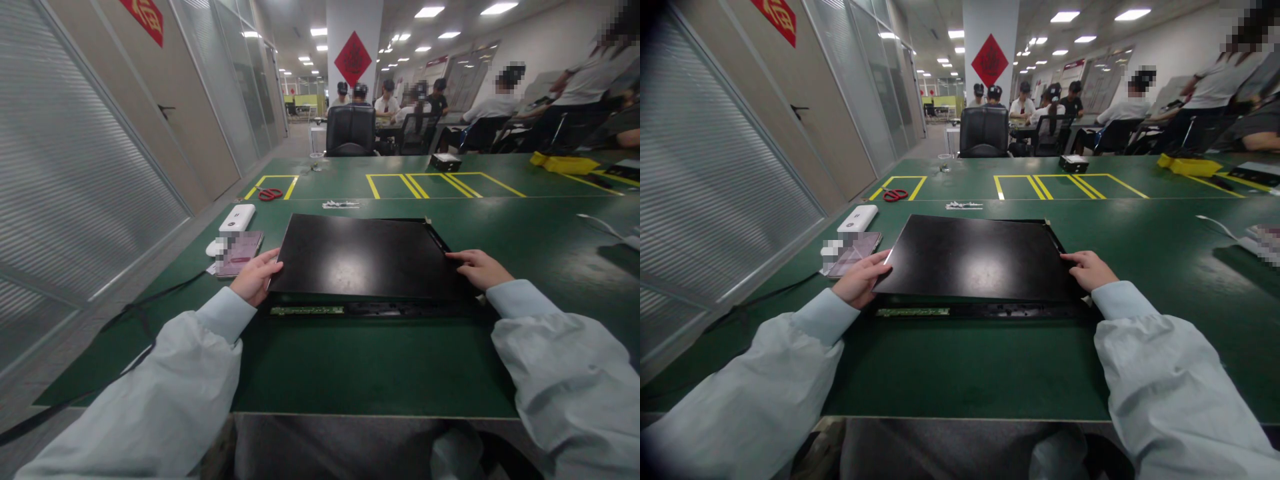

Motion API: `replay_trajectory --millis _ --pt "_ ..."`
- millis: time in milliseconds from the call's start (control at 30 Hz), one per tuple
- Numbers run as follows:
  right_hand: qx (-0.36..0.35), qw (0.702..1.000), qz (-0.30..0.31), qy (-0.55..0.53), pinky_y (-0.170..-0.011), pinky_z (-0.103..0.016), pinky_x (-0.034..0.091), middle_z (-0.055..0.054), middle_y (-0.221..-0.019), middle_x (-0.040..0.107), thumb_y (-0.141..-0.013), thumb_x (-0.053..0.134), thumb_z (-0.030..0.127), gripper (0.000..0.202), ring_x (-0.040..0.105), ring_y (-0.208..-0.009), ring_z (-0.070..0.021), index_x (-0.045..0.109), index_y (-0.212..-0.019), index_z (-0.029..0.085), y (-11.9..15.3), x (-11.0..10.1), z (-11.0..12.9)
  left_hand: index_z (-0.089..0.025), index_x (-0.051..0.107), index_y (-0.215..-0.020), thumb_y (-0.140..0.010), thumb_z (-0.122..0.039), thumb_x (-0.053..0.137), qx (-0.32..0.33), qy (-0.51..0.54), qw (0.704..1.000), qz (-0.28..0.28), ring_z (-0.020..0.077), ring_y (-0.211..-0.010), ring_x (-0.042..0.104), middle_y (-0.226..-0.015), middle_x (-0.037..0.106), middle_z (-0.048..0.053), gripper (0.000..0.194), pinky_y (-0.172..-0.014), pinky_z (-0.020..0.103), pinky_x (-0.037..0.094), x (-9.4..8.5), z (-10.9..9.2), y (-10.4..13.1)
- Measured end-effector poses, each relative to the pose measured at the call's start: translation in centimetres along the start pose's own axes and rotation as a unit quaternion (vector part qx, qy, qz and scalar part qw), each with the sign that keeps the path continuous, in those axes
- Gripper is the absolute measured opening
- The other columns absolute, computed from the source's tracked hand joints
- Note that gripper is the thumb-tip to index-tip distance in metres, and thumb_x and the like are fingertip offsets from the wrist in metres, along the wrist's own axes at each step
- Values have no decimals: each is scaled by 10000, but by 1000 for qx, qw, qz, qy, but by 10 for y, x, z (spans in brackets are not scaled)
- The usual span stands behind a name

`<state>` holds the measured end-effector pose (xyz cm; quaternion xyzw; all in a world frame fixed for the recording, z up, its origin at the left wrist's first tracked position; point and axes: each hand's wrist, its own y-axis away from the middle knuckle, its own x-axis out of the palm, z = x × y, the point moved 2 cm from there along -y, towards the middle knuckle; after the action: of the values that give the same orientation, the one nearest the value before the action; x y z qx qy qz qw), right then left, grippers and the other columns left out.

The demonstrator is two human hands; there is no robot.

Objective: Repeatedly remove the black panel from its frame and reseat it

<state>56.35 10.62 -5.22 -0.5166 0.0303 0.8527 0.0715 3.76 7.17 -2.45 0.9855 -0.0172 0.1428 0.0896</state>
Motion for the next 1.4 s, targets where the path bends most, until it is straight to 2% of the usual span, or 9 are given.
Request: replay_trajectory --millis 200,533,633,767,900,1000,1100,1233,1400 --pt "-21 1000 2 16 -1075 -421 534 -158 -1220 702 -787 581 145 466 702 -1125 -310 808 -1191 190 -3 -1 -1 -119 730 -1149 -661 -50 800 7 8 1000 -4 273 -991 807 -1024 846 109 497 -844 327 672 3 0 1" --pt "-7 1000 -8 13 -1042 -404 549 -167 -1252 686 -770 589 147 484 717 -1061 -292 803 -1203 178 -2 0 -2 -140 698 -1124 -613 -62 869 22 -8 999 -22 275 -977 810 -986 843 105 545 -822 313 663 0 6 0" --pt "-10 1000 -9 12 -1044 -421 549 -148 -1217 696 -761 589 155 488 714 -1040 -285 802 -1199 196 -2 0 -2 -148 713 -1142 -619 -127 902 40 -19 999 -14 284 -1043 792 -1025 840 107 556 -883 336 652 2 5 2" --pt "-20 1000 -11 4 -1065 -436 538 -135 -1178 702 -744 597 163 454 701 -1094 -304 816 -1138 224 -2 -1 -2 -156 759 -1124 -601 -298 963 72 -60 996 -13 336 -1194 725 -1139 816 127 579 -1041 445 591 0 3 1" --pt "-14 1000 -15 -4 -1086 -435 524 -123 -1180 703 -746 593 152 436 686 -1152 -313 818 -1106 251 -1 -2 0 -154 799 -1029 -564 -436 980 128 -198 970 -64 402 -1399 569 -1407 684 186 572 -1181 516 459 -14 3 -6" --pt "1 1000 -6 0 -1101 -420 506 -158 -1246 685 -772 569 150 462 675 -1181 -315 807 -1166 185 0 -2 2 -169 811 -995 -549 -527 961 141 -304 940 -66 429 -1478 477 -1549 556 195 591 -1238 529 369 -23 6 -13" --pt "3 1000 2 -4 -1107 -404 488 -174 -1290 679 -783 562 163 474 657 -1216 -321 800 -1193 150 1 -1 3 -172 807 -1018 -536 -594 939 124 -340 931 -48 439 -1481 472 -1582 509 196 654 -1258 547 325 -28 10 -17" --pt "-1 1000 0 -18 -1113 -363 466 -134 -1263 698 -778 564 184 467 640 -1239 -293 804 -1178 183 0 0 2 -142 796 -1031 -540 -598 914 116 -356 927 -33 447 -1476 475 -1599 463 222 681 -1270 542 305 -30 13 -18" --pt "-3 1000 9 -21 -1103 -345 466 -141 -1280 689 -772 576 204 472 640 -1230 -293 806 -1183 168 -1 0 2 -161 799 -1027 -595 -555 883 141 -399 905 -35 441 -1454 496 -1527 537 205 591 -1251 567 342 -33 15 -20"
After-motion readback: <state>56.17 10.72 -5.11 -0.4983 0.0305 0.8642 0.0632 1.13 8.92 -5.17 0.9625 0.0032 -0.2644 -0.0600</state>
